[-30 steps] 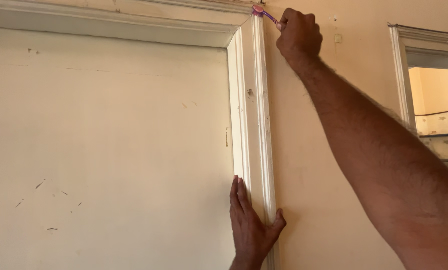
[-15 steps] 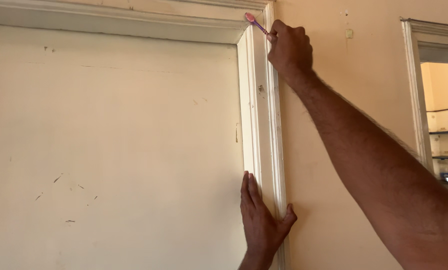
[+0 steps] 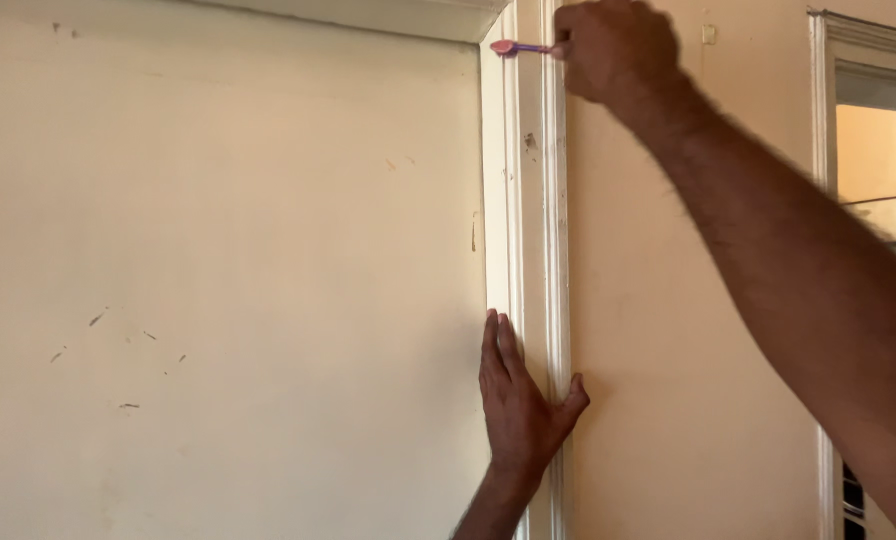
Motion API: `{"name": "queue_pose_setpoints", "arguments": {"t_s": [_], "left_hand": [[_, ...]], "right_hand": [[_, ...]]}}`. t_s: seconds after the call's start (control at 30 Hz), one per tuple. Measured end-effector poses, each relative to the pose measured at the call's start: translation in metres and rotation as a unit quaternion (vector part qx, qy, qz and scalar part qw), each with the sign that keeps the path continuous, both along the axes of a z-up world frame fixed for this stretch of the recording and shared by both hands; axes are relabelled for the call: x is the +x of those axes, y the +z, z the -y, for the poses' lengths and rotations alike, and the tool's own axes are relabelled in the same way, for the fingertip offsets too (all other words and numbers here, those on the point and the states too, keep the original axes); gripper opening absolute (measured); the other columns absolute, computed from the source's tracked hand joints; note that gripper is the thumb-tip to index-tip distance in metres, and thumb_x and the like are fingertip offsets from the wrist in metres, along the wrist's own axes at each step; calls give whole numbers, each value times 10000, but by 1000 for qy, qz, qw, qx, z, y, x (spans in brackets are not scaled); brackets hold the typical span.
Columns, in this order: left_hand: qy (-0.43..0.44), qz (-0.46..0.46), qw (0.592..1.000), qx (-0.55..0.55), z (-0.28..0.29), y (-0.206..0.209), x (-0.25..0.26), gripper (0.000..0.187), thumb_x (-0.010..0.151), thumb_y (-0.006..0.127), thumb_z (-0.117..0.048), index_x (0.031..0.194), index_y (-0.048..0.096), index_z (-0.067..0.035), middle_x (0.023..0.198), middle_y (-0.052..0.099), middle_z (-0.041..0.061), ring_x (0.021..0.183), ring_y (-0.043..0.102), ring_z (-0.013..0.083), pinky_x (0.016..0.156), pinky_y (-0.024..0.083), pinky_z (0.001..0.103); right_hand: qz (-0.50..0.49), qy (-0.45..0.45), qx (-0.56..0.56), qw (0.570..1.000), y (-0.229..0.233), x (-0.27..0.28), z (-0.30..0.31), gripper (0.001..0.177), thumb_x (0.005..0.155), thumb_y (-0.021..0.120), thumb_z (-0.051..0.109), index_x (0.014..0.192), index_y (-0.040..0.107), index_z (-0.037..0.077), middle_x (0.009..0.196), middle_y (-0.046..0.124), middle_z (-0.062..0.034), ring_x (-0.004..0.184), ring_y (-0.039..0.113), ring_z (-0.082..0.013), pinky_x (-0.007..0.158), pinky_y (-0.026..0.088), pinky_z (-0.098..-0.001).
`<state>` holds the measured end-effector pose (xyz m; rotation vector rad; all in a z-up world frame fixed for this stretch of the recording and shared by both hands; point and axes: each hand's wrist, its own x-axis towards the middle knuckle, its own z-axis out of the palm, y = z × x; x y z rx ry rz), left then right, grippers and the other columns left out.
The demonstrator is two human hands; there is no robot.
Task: The person cleans a white door frame and adjacent wall using a dark cloth, a toothbrush, and a folded newspaper. They wipe the vertical trim and the wall surface, then use the toothbrush to scrub the trim grooves and the newspaper to wipe away residue.
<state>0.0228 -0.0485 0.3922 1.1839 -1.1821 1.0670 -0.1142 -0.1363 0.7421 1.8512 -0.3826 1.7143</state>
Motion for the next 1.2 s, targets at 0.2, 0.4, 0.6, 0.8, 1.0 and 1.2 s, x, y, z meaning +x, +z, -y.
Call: {"name": "queue_pose_setpoints", "arguments": {"t_s": [0.2, 0.4, 0.6, 0.8, 1.0, 1.2], "left_hand": [[-3, -8, 1000, 7, 0, 2, 1, 1093, 750, 861, -276, 1563, 209, 51, 1612, 263, 285, 1457, 355, 464, 1136, 371, 564], [2, 7, 1000, 4, 2, -1, 2, 1089, 789, 848, -267, 1571, 171, 72, 1621, 224, 307, 1478, 317, 477, 1153, 357, 566], [-4, 7, 1000, 16, -1, 0, 0, 1099, 796, 859, -269, 1573, 161, 70, 1625, 213, 320, 1492, 294, 471, 1163, 339, 561], [-6, 14, 1000, 19, -7, -4, 1, 1101, 804, 877, -289, 1576, 178, 69, 1645, 220, 309, 1521, 276, 458, 1173, 340, 562], [-19, -3, 998, 61, -14, -12, 3, 1116, 806, 882, -341, 1582, 187, 58, 1660, 218, 284, 1540, 253, 440, 1178, 347, 554], [-146, -34, 980, 132, -43, -39, 26, 905, 918, 782, -296, 1566, 244, 36, 1671, 243, 236, 1542, 279, 390, 1215, 349, 499]], "right_hand": [[-109, -47, 66, 991, -47, -25, -17, 170, 973, 700, 276, 1086, 738, 156, 868, 725, -131, 800, 681, -309, 702, 574, -506], [-118, -100, 133, 979, -75, -28, -29, 166, 1039, 620, 295, 1148, 701, 200, 873, 718, -146, 775, 710, -327, 676, 604, -501], [-115, -84, 111, 984, -86, -31, -28, 192, 1004, 679, 343, 1132, 747, 217, 893, 731, -118, 833, 711, -318, 698, 586, -499], [-134, -110, 140, 975, -99, -30, -38, 205, 988, 705, 332, 1148, 756, 214, 879, 722, -125, 820, 719, -322, 699, 592, -504], [-172, -131, 142, 966, -135, -29, -40, 198, 1013, 686, 331, 1127, 759, 186, 844, 738, -109, 773, 725, -294, 678, 599, -489], [-201, -108, 129, 965, -183, -29, -35, 183, 1020, 676, 293, 1141, 749, 176, 783, 740, -103, 690, 720, -275, 637, 588, -475]]}}
